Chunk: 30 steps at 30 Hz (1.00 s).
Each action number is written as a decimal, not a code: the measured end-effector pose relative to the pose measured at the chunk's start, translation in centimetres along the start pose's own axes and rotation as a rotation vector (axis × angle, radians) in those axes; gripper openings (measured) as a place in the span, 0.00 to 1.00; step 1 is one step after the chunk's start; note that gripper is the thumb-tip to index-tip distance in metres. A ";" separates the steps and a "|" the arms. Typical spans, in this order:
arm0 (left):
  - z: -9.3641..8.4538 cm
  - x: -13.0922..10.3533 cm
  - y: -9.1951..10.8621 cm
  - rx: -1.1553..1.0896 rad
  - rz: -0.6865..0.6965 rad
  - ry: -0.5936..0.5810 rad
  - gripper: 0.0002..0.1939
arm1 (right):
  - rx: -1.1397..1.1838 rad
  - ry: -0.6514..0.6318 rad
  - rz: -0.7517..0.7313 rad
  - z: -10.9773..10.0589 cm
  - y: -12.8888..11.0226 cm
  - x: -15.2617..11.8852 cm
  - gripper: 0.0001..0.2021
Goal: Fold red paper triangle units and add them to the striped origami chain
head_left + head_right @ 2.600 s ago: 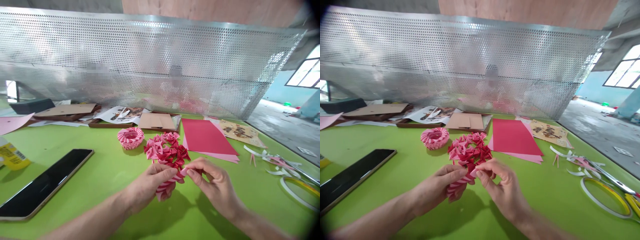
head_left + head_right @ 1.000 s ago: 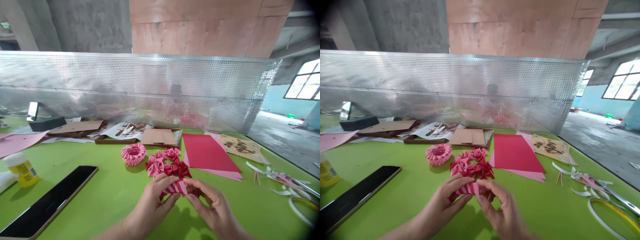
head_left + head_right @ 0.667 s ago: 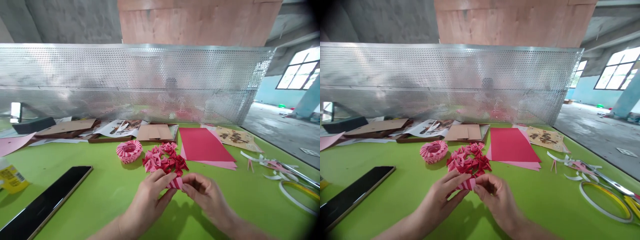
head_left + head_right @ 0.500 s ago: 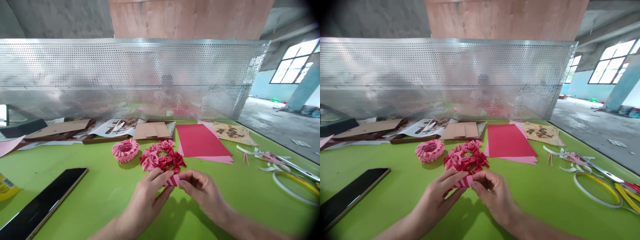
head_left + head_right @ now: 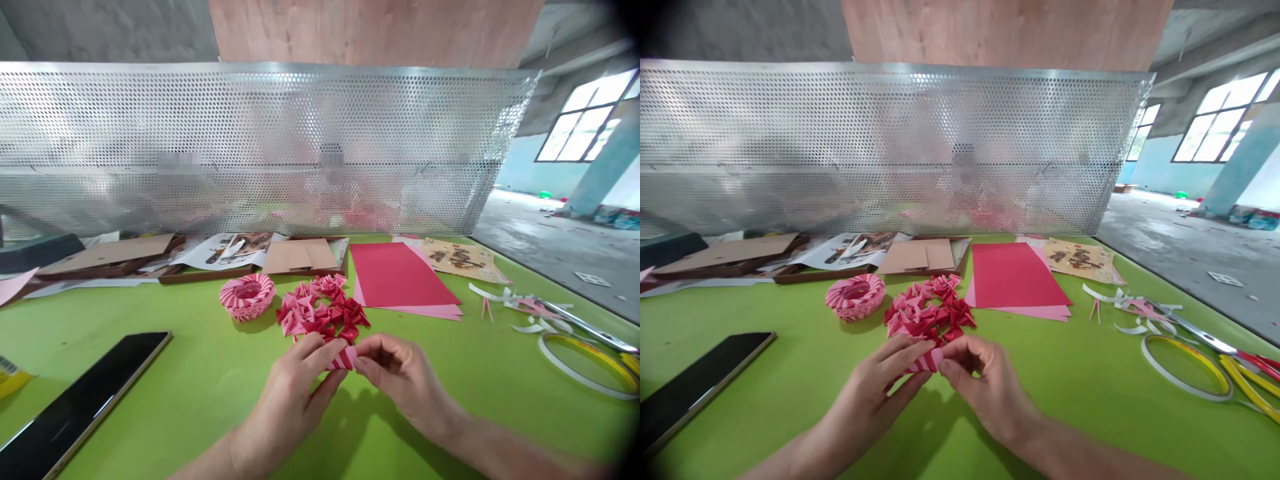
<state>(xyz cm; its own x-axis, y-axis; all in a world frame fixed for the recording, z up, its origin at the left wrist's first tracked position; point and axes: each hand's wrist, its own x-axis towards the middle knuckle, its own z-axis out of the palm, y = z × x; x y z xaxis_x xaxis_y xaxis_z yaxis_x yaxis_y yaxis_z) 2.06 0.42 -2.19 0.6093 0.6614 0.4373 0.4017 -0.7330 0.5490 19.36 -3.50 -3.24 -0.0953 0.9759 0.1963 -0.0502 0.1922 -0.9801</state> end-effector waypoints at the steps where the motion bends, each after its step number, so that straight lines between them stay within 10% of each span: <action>1: 0.0 0.0 0.0 -0.001 0.003 -0.003 0.15 | -0.013 -0.001 -0.003 0.0 0.0 0.0 0.09; 30: 0.4 -0.2 -0.2 -0.027 0.056 -0.018 0.13 | 0.048 -0.005 0.049 0.1 -0.5 0.4 0.12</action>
<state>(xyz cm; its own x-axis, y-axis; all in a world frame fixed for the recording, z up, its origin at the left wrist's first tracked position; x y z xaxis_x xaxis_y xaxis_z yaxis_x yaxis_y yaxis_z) 2.11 0.38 -2.71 0.6427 0.6164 0.4550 0.3482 -0.7640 0.5432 19.27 -3.17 -2.68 -0.1040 0.9835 0.1483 -0.0925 0.1389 -0.9860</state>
